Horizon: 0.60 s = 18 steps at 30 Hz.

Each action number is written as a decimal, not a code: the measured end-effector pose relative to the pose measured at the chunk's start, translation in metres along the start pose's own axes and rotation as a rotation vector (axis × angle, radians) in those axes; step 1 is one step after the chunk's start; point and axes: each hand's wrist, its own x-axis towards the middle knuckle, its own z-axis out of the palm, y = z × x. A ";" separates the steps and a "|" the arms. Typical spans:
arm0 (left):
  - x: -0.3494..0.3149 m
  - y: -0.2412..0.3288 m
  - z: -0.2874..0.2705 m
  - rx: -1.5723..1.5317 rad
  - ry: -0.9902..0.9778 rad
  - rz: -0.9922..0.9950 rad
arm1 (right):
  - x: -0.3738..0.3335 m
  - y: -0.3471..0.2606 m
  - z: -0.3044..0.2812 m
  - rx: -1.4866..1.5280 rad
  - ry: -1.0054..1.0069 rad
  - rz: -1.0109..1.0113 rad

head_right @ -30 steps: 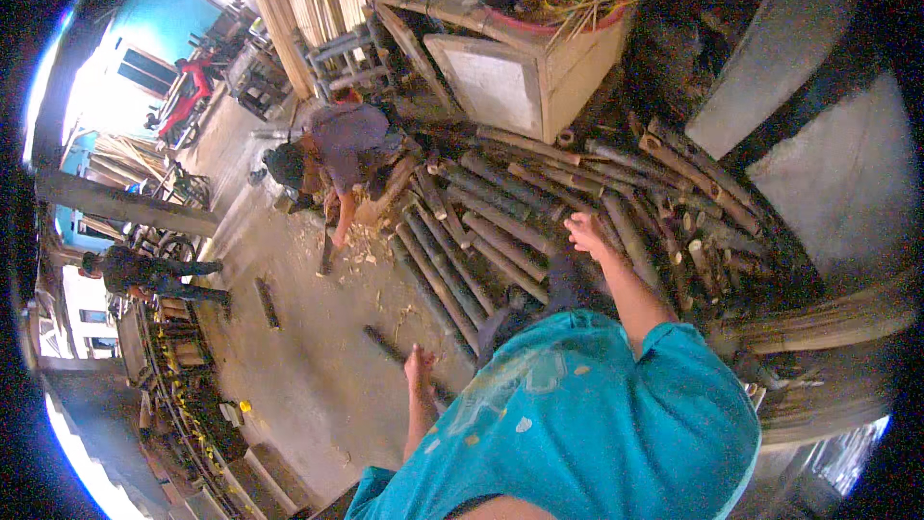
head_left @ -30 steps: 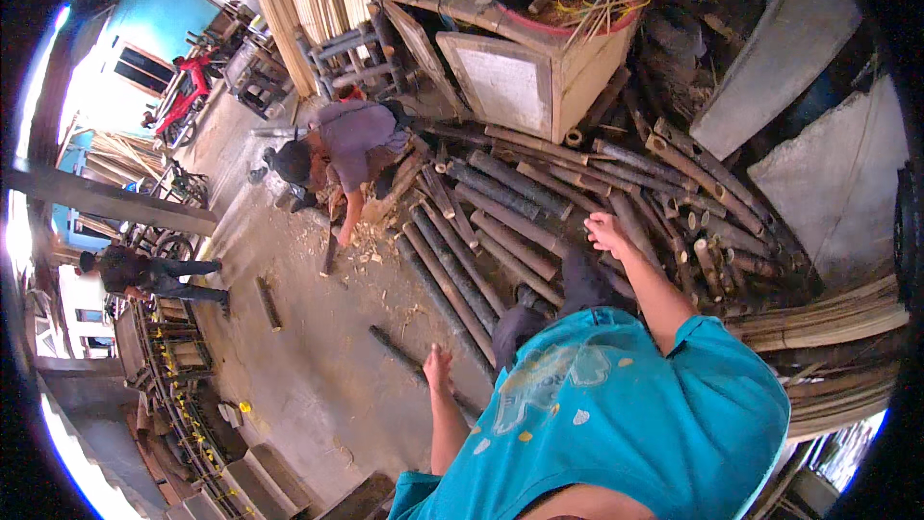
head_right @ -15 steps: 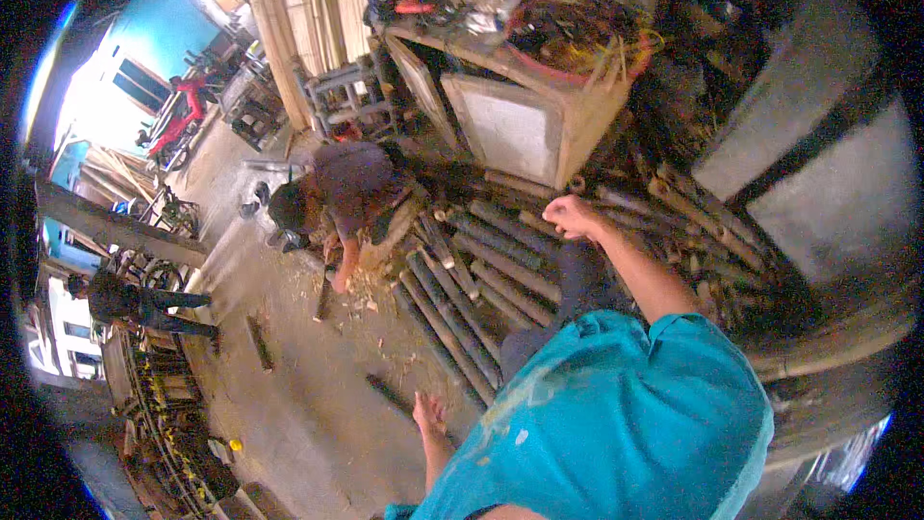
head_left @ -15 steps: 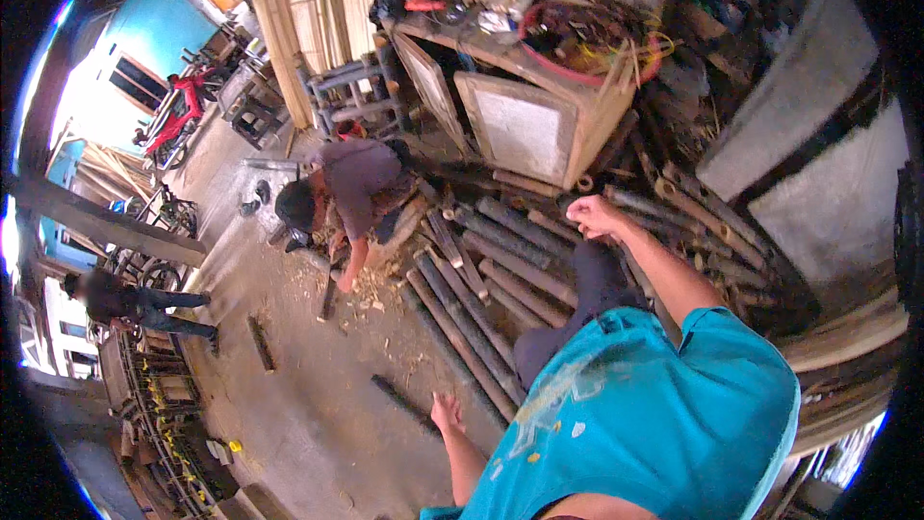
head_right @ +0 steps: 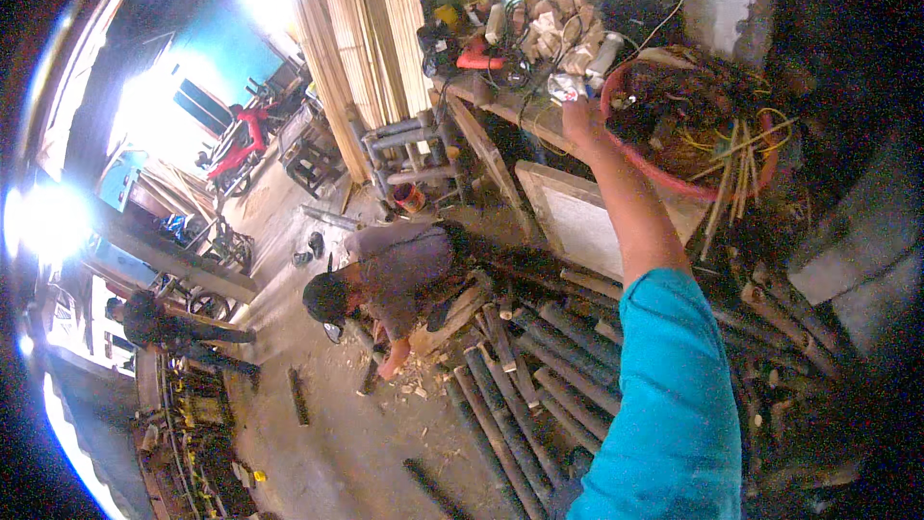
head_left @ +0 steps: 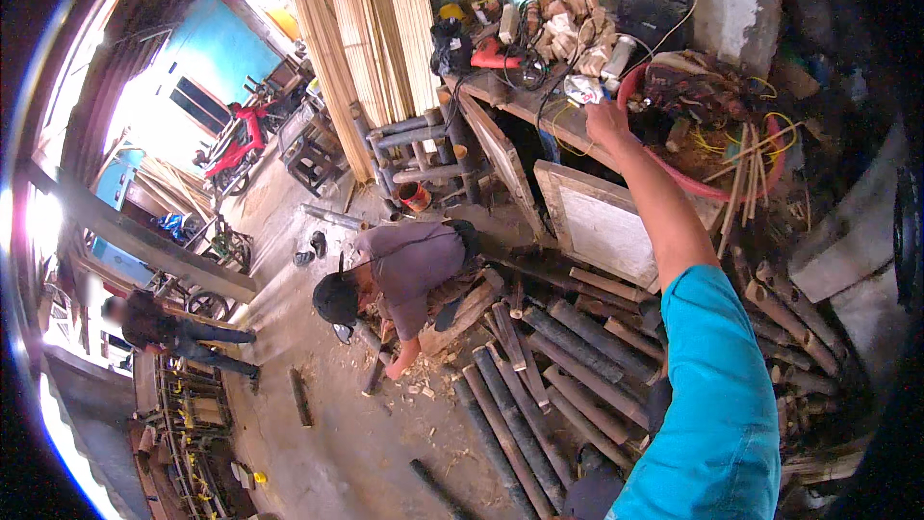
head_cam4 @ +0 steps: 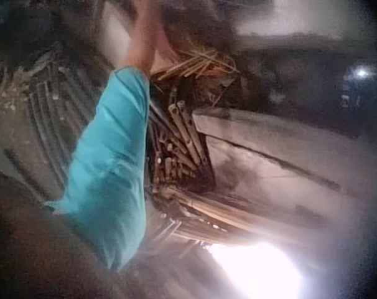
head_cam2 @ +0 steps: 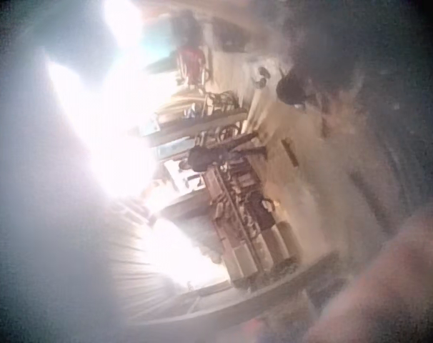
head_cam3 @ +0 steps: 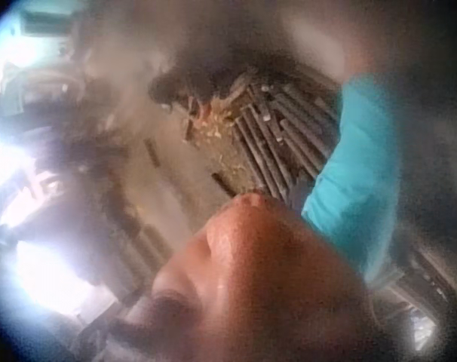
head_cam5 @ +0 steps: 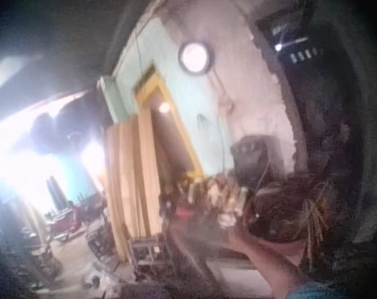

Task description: The person applies a finish to a bamboo chair using a brush and a can of liquid. They repeatedly dip the brush into the can and paint the chair's frame and seat. The person also briefly walks to a nearby table to pick up a small packet before returning to the chair.

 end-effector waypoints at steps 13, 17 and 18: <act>0.027 0.057 0.089 0.080 0.042 0.033 | 0.087 0.026 0.076 -0.196 0.080 -0.008; 0.032 0.066 0.102 0.113 0.022 0.048 | 0.104 0.041 0.077 -0.251 -0.020 -0.075; 0.032 0.066 0.105 0.109 0.026 0.050 | 0.109 0.038 0.073 -0.262 -0.034 -0.104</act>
